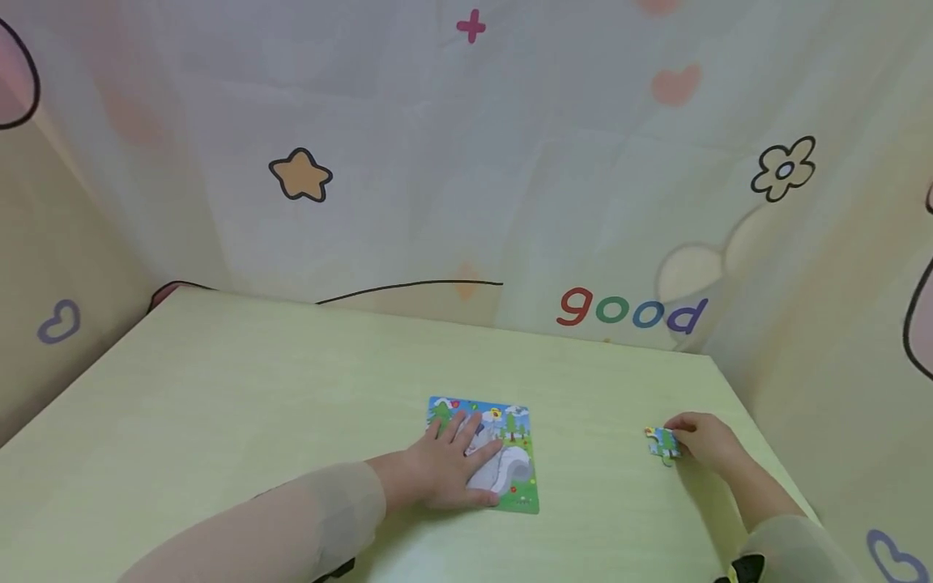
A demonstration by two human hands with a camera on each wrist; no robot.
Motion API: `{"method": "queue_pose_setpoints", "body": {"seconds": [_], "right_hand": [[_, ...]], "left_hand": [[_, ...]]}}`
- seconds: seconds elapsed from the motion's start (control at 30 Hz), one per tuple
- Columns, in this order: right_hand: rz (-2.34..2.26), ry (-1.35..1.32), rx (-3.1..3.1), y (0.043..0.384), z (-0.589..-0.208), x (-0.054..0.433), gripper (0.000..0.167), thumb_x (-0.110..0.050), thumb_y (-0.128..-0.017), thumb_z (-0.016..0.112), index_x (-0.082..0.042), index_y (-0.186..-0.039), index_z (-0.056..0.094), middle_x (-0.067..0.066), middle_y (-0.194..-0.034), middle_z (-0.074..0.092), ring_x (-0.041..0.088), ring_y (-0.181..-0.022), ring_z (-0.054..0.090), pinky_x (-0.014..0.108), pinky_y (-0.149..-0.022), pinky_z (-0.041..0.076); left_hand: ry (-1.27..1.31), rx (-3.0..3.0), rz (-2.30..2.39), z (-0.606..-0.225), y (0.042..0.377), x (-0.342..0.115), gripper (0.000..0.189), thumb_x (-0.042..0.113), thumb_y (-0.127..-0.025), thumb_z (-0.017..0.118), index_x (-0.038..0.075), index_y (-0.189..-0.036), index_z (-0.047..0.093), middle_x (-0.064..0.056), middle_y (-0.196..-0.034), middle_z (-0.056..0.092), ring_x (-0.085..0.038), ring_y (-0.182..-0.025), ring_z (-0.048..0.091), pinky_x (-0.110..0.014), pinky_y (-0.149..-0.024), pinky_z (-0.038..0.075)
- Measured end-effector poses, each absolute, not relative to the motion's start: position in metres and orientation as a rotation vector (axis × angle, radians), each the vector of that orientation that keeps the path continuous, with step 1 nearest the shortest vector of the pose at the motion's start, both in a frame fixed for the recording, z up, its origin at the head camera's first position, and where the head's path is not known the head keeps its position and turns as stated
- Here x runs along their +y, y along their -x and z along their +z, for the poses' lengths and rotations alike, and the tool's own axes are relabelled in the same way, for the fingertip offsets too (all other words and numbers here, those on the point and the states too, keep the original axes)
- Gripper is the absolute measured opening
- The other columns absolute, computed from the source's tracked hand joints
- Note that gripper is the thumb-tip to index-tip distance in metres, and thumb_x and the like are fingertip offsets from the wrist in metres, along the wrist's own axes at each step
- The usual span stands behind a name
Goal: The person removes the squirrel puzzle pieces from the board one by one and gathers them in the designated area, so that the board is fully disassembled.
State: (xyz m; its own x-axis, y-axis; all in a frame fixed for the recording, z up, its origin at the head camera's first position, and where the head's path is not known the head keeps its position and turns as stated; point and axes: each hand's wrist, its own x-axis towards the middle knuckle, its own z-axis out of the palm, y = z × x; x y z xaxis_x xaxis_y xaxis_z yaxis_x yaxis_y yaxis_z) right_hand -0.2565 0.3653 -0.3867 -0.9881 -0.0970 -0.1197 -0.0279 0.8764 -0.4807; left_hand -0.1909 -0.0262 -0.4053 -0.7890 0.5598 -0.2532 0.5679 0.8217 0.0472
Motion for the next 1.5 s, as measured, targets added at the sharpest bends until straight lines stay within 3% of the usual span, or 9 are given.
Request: {"method": "queue_pose_setpoints", "body": {"seconds": [0.4,0.7,0.93,1.27,1.5], "right_hand": [[-0.659,0.103,2.931,0.259,-0.386,0.365,0.019,-0.001,-0.093,0.049,0.010,-0.102,0.061,0.026,-0.099,0.060,0.032,-0.087,0.054,0.048,-0.077,0.043],[-0.636,0.101,2.941,0.262,-0.387,0.369,0.020,-0.003,-0.093,0.049,0.010,-0.103,0.061,0.026,-0.100,0.060,0.034,-0.088,0.054,0.050,-0.079,0.042],[-0.593,0.138,3.014,0.258,-0.385,0.370,0.022,-0.004,-0.089,0.054,0.012,-0.103,0.060,0.030,-0.103,0.059,0.048,-0.098,0.052,0.055,-0.084,0.039],[-0.752,0.206,3.014,0.252,-0.383,0.332,0.027,-0.008,-0.092,0.054,0.011,-0.111,0.057,0.028,-0.108,0.059,0.044,-0.099,0.056,0.049,-0.079,0.045],[-0.875,0.247,2.952,0.254,-0.388,0.300,0.025,-0.008,-0.091,0.056,0.007,-0.110,0.060,0.025,-0.109,0.060,0.038,-0.096,0.058,0.049,-0.083,0.044]], "left_hand": [[-0.860,2.738,-0.067,-0.408,0.194,-0.027,0.075,0.073,-0.087,0.025,0.034,-0.150,0.012,-0.010,-0.156,0.002,-0.031,-0.141,0.002,-0.053,-0.108,0.012],[-0.855,2.749,0.015,-0.407,0.193,-0.026,0.075,0.072,-0.086,0.031,0.034,-0.149,0.017,-0.010,-0.156,0.006,-0.032,-0.141,0.004,-0.054,-0.108,0.013],[-0.872,2.755,0.024,-0.410,0.195,-0.029,0.075,0.072,-0.086,0.028,0.036,-0.149,0.015,-0.011,-0.156,0.004,-0.033,-0.141,0.001,-0.054,-0.108,0.011],[-0.852,2.769,-0.002,-0.405,0.190,-0.049,0.074,0.070,-0.087,0.030,0.034,-0.150,0.014,-0.015,-0.155,0.005,-0.035,-0.140,0.002,-0.054,-0.107,0.015],[-0.851,2.756,-0.013,-0.407,0.190,-0.049,0.074,0.071,-0.087,0.028,0.034,-0.150,0.013,-0.016,-0.155,0.003,-0.035,-0.140,0.001,-0.053,-0.107,0.017]]}}
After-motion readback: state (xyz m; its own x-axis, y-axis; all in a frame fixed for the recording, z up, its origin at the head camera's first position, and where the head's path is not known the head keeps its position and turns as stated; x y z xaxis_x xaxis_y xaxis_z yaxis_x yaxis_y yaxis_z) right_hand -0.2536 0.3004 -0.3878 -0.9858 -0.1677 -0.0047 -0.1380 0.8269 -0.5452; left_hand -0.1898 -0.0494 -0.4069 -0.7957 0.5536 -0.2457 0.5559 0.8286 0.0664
